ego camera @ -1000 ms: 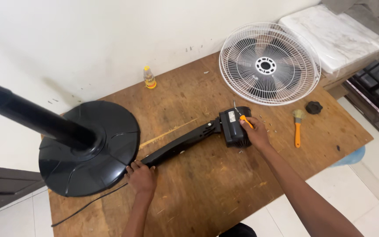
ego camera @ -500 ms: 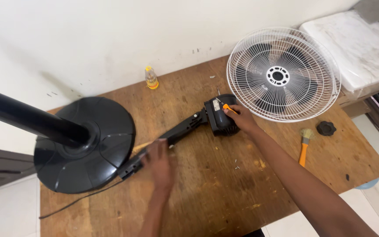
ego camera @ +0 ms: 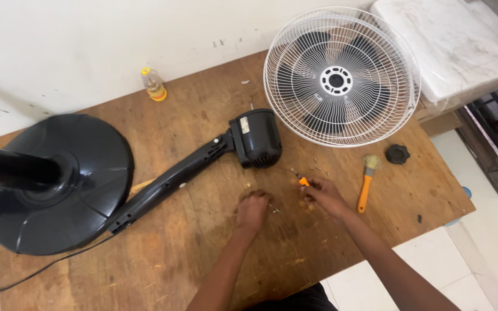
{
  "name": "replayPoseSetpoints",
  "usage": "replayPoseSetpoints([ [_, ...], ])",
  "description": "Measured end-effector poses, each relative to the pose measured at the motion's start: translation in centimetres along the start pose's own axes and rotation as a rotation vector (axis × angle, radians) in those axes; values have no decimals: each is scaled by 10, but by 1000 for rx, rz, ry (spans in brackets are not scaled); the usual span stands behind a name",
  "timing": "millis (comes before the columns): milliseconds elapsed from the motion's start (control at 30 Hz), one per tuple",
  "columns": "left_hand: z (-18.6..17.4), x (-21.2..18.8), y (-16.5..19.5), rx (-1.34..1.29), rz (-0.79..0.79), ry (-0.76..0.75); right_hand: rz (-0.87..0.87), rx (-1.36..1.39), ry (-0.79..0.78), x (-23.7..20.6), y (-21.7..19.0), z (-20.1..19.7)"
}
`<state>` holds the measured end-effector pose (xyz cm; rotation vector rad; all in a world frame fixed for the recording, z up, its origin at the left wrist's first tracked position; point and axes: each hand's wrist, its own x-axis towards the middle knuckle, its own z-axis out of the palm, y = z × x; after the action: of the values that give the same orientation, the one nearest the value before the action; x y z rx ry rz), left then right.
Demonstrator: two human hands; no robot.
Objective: The person services a pedestal fan lying on a wooden table. They hold the fan's motor housing and pole, use a screwdriver to remove and reinsert screws from the housing, and manipulate small screws and fan components by hand while working along the fan body.
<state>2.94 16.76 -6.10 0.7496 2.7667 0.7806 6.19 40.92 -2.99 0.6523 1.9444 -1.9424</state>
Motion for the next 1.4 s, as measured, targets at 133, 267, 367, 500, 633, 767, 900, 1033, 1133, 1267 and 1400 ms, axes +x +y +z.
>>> replayPoseSetpoints([
  [133,15,0,-7,127,26,-10,89,-57,-50,-4,15,2],
  [267,-1,-2,1,177,47,53,66,-48,-41,0,13,9],
  [367,-27,5,23,-61,-171,60,23,-65,30,0,-4,13],
  [500,-71,28,62,-532,-435,264,-52,78,62,-5,-46,29],
  [633,-114,40,85,-838,-361,595,-100,220,-3,-4,-96,62],
  [767,-144,23,76,-717,-333,753,-111,262,-49,-1,-123,104],
  [900,-157,-6,40,-425,-188,877,-68,245,-159,10,-117,141],
  [1033,-157,-45,-4,-438,-188,784,-67,152,-288,25,-98,172],
  [1133,-161,-76,-48,-293,-108,792,-6,9,-262,35,-89,205],
  [1267,-176,-122,-124,-71,-307,847,-52,-58,-394,27,-76,246],
  [1400,-181,-144,-177,-3,-555,672,-18,-166,-391,18,-68,291],
])
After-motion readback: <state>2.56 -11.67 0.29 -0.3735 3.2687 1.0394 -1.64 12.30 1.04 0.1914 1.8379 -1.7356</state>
